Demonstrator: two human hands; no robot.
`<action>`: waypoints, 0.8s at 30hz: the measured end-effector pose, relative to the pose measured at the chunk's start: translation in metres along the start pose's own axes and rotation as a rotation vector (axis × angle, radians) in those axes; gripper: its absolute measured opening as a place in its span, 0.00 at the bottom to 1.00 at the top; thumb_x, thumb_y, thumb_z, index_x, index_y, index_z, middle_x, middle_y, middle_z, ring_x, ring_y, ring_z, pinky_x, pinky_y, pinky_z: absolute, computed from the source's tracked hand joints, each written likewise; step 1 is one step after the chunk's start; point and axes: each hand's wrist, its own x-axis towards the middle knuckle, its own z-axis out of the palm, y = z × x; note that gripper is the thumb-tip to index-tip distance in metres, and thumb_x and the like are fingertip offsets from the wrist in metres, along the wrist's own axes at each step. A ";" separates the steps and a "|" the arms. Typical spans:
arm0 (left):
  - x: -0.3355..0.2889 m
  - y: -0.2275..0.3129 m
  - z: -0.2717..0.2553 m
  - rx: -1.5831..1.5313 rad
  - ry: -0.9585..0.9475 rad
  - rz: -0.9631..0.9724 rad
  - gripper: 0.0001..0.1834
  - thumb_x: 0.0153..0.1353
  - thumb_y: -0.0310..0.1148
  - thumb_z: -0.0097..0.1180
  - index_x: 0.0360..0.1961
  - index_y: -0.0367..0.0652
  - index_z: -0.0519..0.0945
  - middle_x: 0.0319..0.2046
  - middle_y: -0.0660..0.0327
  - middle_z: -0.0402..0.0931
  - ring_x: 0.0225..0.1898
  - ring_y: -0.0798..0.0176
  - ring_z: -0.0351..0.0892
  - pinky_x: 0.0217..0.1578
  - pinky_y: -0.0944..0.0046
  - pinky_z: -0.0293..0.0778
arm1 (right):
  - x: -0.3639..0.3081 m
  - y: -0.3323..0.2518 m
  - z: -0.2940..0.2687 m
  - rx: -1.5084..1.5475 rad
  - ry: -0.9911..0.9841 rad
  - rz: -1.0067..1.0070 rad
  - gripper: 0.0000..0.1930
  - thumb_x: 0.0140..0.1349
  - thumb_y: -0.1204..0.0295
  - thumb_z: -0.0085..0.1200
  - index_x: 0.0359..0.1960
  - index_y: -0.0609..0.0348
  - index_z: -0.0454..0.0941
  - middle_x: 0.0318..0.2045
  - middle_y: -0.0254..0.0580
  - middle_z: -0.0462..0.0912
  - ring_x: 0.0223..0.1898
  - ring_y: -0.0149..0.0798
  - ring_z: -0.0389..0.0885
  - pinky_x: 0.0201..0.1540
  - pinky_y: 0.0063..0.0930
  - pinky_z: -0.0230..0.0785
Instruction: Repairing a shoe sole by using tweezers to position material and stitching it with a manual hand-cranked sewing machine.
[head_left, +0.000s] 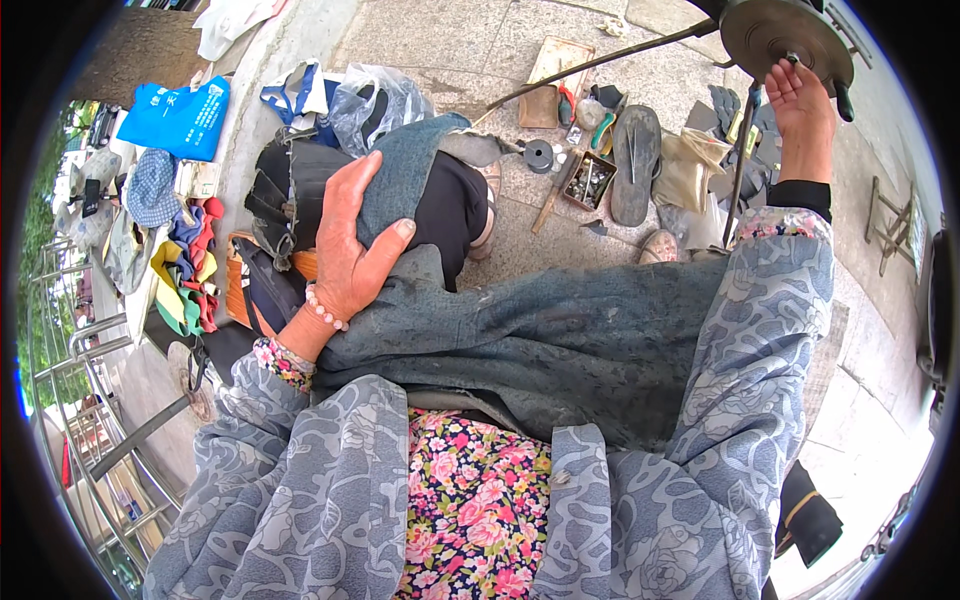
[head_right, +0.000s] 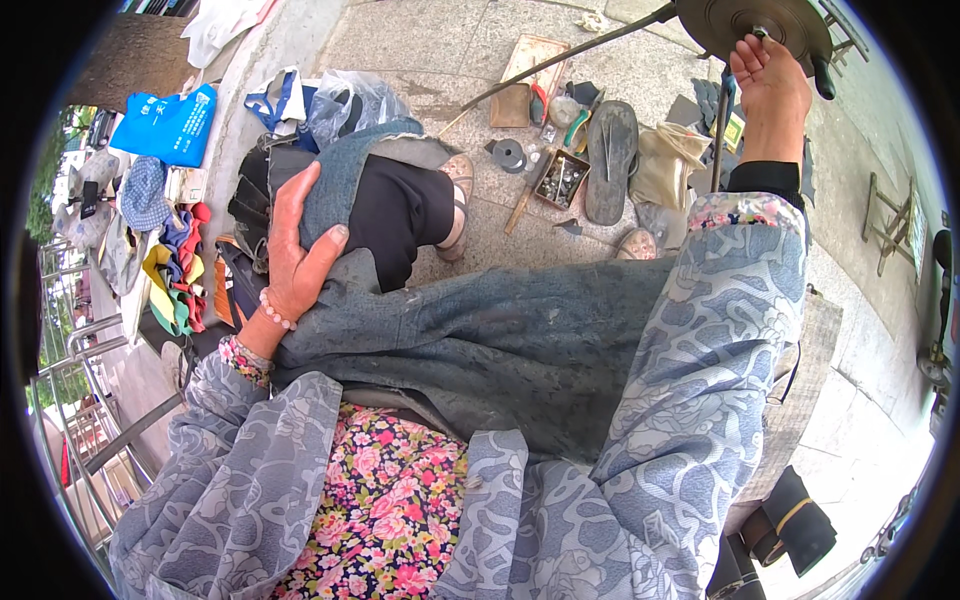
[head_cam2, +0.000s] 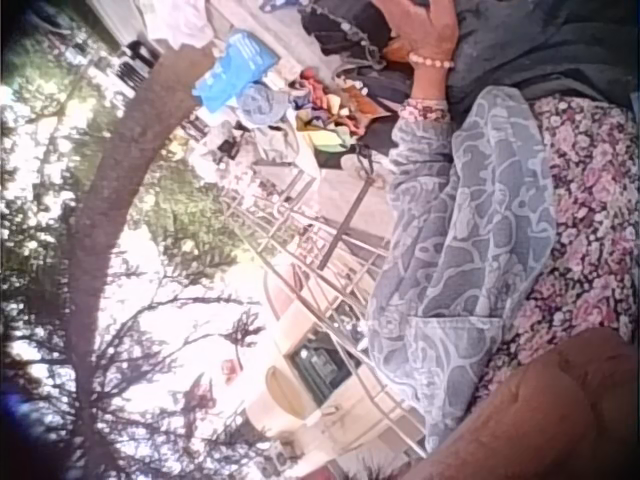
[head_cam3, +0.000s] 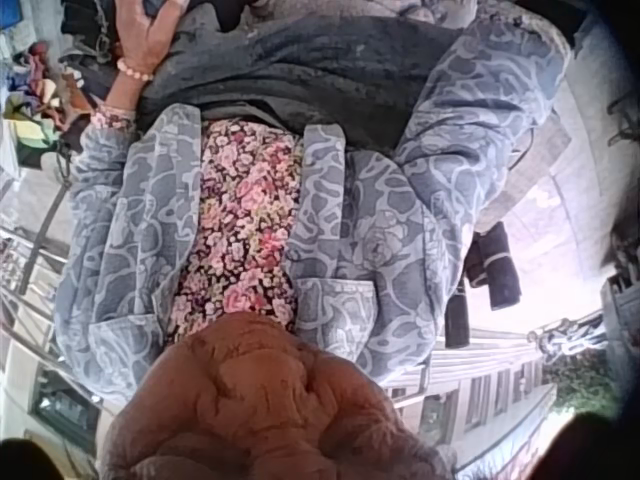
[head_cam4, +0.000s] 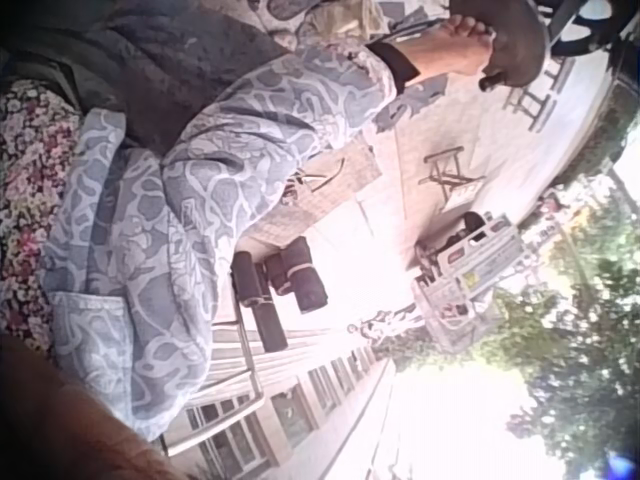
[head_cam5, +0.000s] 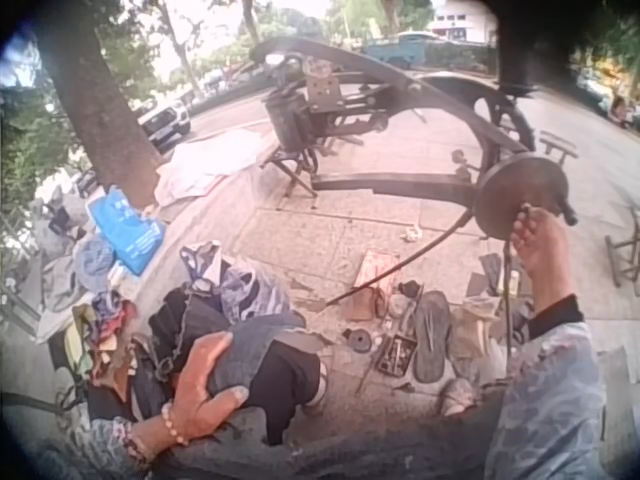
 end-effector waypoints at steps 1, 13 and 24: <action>0.000 0.000 0.000 0.001 0.002 0.001 0.34 0.56 0.35 0.60 0.64 0.38 0.67 0.59 0.46 0.67 0.61 0.47 0.67 0.62 0.54 0.62 | 0.001 0.001 0.000 -0.002 -0.003 0.001 0.06 0.66 0.77 0.50 0.39 0.69 0.73 0.33 0.52 0.83 0.33 0.46 0.84 0.38 0.37 0.81; 0.000 -0.001 0.001 -0.008 -0.001 -0.019 0.34 0.56 0.35 0.61 0.64 0.38 0.67 0.59 0.47 0.67 0.61 0.47 0.67 0.62 0.54 0.61 | 0.000 0.000 -0.001 -0.017 -0.009 -0.010 0.07 0.66 0.77 0.49 0.40 0.70 0.73 0.34 0.53 0.83 0.33 0.46 0.85 0.38 0.37 0.81; -0.001 -0.003 0.000 0.006 0.015 -0.022 0.35 0.55 0.33 0.61 0.64 0.37 0.67 0.59 0.47 0.67 0.61 0.48 0.67 0.63 0.55 0.61 | 0.004 0.000 0.000 -0.031 -0.014 -0.006 0.08 0.67 0.76 0.47 0.41 0.71 0.72 0.34 0.54 0.82 0.34 0.48 0.84 0.40 0.40 0.81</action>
